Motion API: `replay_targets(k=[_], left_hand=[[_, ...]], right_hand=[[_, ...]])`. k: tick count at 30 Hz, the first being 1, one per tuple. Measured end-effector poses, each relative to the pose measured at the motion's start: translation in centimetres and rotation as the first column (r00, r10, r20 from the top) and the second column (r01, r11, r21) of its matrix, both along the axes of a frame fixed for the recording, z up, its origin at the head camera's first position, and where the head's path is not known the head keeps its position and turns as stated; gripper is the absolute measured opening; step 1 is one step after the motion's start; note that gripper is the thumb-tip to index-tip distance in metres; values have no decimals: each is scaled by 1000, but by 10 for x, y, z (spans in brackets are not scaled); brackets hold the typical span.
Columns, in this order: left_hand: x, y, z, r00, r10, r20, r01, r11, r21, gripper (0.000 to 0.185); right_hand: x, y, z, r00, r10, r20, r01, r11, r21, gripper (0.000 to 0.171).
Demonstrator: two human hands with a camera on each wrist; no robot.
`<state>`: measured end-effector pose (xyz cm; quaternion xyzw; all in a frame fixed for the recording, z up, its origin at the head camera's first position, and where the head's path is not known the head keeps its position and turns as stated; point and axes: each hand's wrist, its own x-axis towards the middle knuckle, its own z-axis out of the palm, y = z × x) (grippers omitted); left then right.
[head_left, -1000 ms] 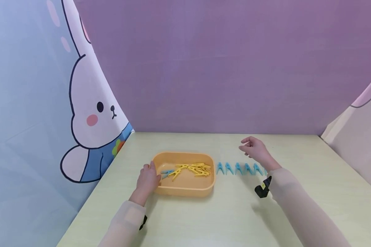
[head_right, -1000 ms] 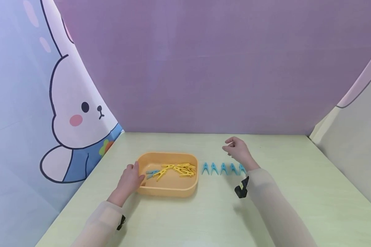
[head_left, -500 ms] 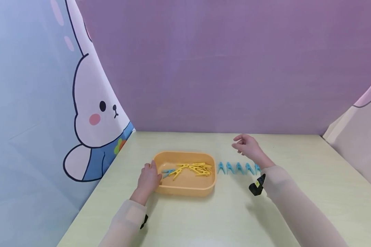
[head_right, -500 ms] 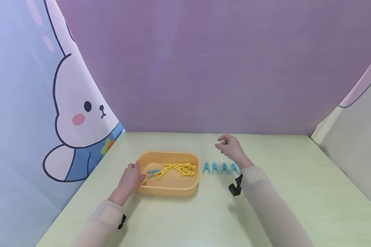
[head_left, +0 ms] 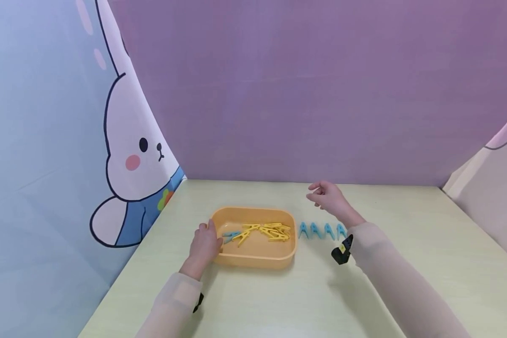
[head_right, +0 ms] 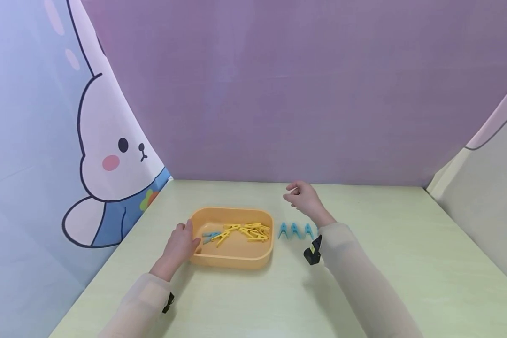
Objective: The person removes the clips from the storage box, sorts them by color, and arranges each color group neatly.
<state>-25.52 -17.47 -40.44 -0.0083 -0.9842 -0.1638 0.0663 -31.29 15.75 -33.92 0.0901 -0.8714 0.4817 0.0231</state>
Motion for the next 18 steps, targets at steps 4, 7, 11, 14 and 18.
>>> replay_targets(k=[4,7,11,14,18], left_hand=[[-1,0,-1,1000,6,-1,-6,1000,5,64],[-1,0,-1,1000,12,-2,-12,1000,1,64],[-1,1,-1,1000,17,1,-17,1000,5,65],[0,1,0,1000,20,3,-20,1000,10,64],[2,2,2,999,27,20,-27,1000,7,64]], right_hand=[[-2,-10,4,1000,12,1,-12,1000,-7,29],[-4,-20,7,1000,19,8,-19,1000,-12,29],[-4,-32,10,999,31,14,-30,999,-17,28],[-4,-40,12,999,52,6,-52,998,-20,27],[-4,-50,13,998,66,0,-66,998,-21,27]])
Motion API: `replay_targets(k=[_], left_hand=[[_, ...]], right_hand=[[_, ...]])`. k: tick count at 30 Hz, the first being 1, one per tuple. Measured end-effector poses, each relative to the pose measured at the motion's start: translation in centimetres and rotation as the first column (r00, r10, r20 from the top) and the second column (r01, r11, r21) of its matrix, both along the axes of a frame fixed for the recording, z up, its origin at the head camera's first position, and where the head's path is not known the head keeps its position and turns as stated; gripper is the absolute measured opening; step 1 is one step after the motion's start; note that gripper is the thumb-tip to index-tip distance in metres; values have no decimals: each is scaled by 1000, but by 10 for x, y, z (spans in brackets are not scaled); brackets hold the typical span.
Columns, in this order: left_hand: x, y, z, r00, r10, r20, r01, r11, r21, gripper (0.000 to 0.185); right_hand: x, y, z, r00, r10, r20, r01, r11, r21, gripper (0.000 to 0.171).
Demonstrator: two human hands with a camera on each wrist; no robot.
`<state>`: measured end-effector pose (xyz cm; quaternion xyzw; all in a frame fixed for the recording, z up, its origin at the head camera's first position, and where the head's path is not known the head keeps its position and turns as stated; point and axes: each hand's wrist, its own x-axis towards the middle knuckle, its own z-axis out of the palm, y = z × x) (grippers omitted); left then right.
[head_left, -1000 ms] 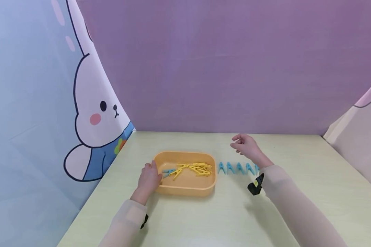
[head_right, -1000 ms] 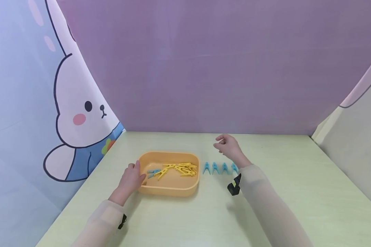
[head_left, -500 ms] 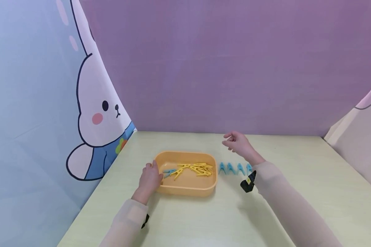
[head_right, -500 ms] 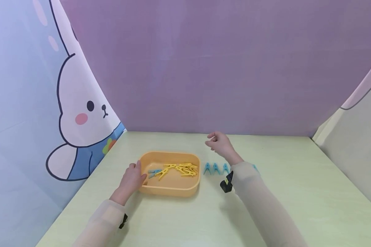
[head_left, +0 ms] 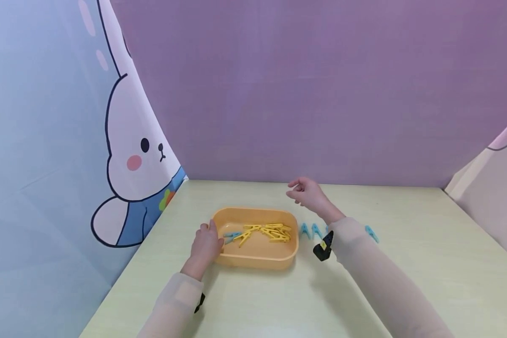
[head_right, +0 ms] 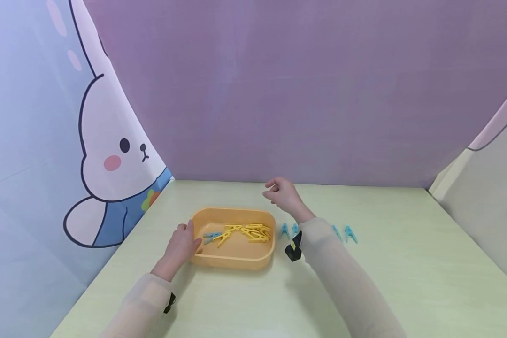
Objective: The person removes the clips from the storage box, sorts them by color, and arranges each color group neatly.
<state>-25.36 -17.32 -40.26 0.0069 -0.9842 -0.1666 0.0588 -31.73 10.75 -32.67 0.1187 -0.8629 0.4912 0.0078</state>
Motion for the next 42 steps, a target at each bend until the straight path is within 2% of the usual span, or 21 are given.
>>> replay_targets(k=[4,13,34,42], left_hand=[[1,0,1,1000,-3,1,3,1000,1,64],[-1,0,-5,997,-33,-63,33,999,1,62],[-1,8,-4,1000,-3,-16,3,1000,11,64],[0,9,-5,999,-10,-32,11,1000,8,63]], right_hand=[[-2,-8,-2,1000,3,12,-3,1000,7,26],[-2,-20,-2,998,55,14,-55,998,14,24],[-4,-53,0,992,119,33,-120,993,17,24],[-5,-66,-1,985,170,16,-170,985,38,19]])
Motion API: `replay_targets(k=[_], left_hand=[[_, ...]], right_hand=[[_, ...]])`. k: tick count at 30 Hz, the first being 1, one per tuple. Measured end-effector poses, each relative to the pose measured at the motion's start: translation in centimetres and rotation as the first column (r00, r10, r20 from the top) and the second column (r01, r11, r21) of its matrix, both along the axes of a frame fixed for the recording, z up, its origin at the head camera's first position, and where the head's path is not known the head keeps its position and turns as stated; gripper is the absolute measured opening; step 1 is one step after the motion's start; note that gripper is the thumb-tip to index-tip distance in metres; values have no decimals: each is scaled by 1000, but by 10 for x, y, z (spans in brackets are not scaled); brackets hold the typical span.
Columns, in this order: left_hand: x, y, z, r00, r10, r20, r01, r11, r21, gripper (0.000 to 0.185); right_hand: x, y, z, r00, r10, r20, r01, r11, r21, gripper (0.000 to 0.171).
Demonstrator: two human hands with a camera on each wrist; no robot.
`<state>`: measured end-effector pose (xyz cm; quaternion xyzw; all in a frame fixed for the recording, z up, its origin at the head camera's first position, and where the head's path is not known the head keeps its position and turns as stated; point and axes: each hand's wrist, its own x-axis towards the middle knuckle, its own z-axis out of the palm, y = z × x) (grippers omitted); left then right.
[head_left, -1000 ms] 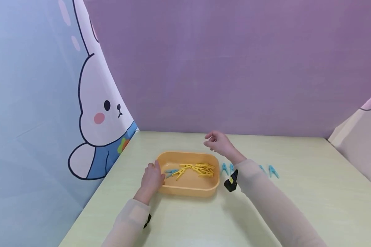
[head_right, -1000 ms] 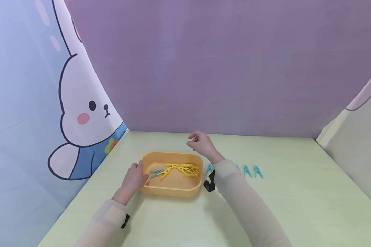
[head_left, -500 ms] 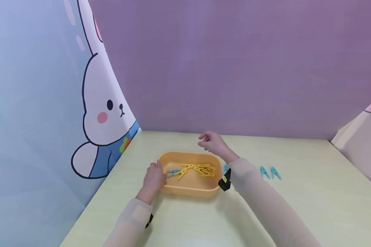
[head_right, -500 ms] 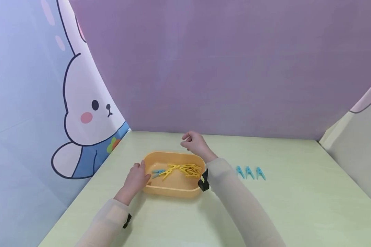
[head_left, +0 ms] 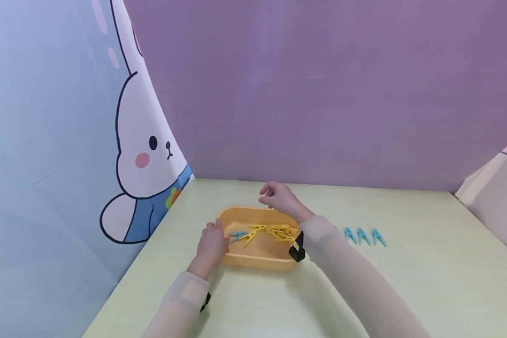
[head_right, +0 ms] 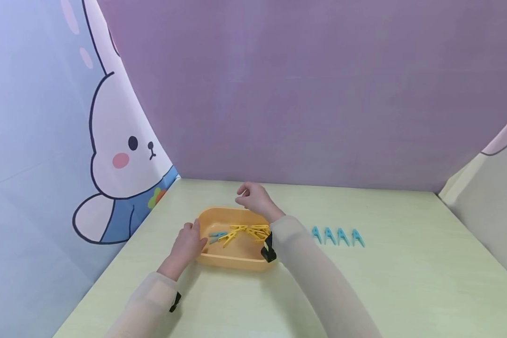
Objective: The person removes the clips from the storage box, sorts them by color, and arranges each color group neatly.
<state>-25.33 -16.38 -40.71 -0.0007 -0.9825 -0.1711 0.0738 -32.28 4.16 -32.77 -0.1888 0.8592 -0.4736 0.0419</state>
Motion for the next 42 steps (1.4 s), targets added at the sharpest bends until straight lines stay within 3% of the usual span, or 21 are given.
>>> replay_targets(k=[13,26,34,42], left_hand=[[-3,2,1,1000,17,16,-17,1000,-3,64],[-2,4,2,1000,16,2,-16,1000,-2,63],[-2,2,1,1000,8,-18,-9,1000,-27,64],[-1,1,0,1000,9,-20,-9,1000,-17,63]], right_hand=[[-2,-28,-3,999,48,-21,-47,998,35,17],[-7,-51,-10,997,70,26,-73,992,101,10],[-2,-66,-20,986,140,87,-157,959,237,10],[4,-76,-27,981,116,158,-170,903,395,10]])
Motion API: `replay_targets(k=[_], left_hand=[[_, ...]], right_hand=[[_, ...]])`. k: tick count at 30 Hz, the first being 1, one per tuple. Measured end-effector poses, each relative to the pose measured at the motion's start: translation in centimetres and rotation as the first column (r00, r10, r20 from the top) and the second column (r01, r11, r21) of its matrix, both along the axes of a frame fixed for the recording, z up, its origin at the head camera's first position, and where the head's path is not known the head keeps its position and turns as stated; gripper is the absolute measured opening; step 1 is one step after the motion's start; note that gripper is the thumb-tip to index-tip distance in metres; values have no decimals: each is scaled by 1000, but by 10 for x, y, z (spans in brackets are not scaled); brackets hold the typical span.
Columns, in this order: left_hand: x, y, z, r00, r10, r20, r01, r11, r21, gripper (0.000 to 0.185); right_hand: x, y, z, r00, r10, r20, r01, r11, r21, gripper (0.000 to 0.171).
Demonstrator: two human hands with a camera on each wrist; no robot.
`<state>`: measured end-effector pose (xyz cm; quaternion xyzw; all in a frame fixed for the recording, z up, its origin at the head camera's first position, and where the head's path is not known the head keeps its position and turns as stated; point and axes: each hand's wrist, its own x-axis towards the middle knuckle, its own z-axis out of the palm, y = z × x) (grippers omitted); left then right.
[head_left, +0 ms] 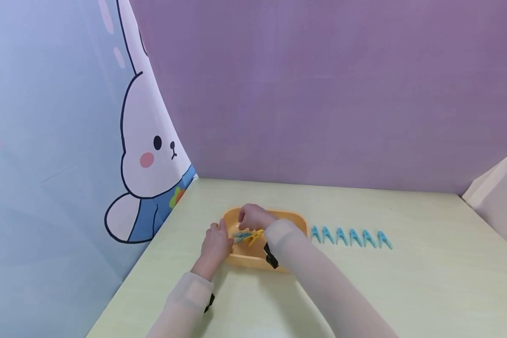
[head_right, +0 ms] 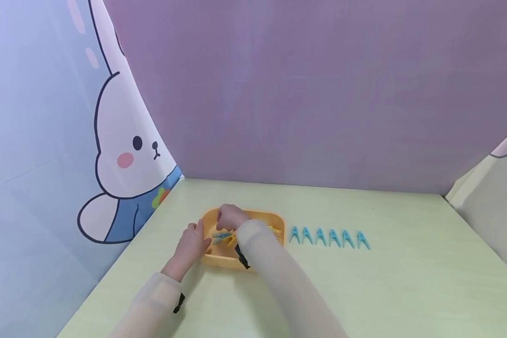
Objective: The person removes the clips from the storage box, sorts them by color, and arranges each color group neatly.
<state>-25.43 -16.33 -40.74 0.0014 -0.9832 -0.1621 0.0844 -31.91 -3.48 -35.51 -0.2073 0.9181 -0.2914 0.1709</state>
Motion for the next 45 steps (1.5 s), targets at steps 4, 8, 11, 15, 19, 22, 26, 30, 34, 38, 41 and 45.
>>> replay_targets(k=[4,8,11,15,19,22,26,30,34,38,41,45], left_hand=[[0,0,-2,1000,-11,-16,11,1000,-8,63],[0,0,-2,999,-21,-28,21,1000,-10,62],[1,0,-1,999,-22,-27,21,1000,-13,62],[1,1,0,1000,-16,-21,15,1000,-10,62],[2,2,2,1000,-8,-16,8,1000,-6,61],[1,2,2,1000,-4,-15,4,1000,-5,62],[2,2,2,1000,2,-15,-2,1000,-5,62],[3,2,3,1000,0,-16,0,1000,-9,62],[4,2,3,999,-3,-35,3,1000,-12,61],[4,2,3,999,0,-44,-1,1000,-14,61],[4,3,3,999,6,-32,-6,1000,-15,62],[3,2,3,1000,3,-23,-4,1000,-15,62]], right_hand=[[3,-2,-3,1000,21,18,-22,999,49,18],[6,-4,-4,997,49,55,-53,996,70,29],[8,-6,-4,995,60,73,-66,995,81,33],[8,-7,-5,995,55,87,-65,991,119,38],[8,-8,-7,993,45,112,-61,988,142,43],[8,-9,-8,990,54,130,-75,985,156,46],[9,-10,-11,987,64,145,-91,979,184,48],[9,-10,-14,991,46,129,-72,976,206,45],[9,-10,-16,994,36,104,-58,973,223,37],[10,-10,-17,994,53,95,-73,972,223,29],[11,-9,-17,993,72,93,-90,972,215,24],[12,-8,-16,993,86,85,-103,969,226,15]])
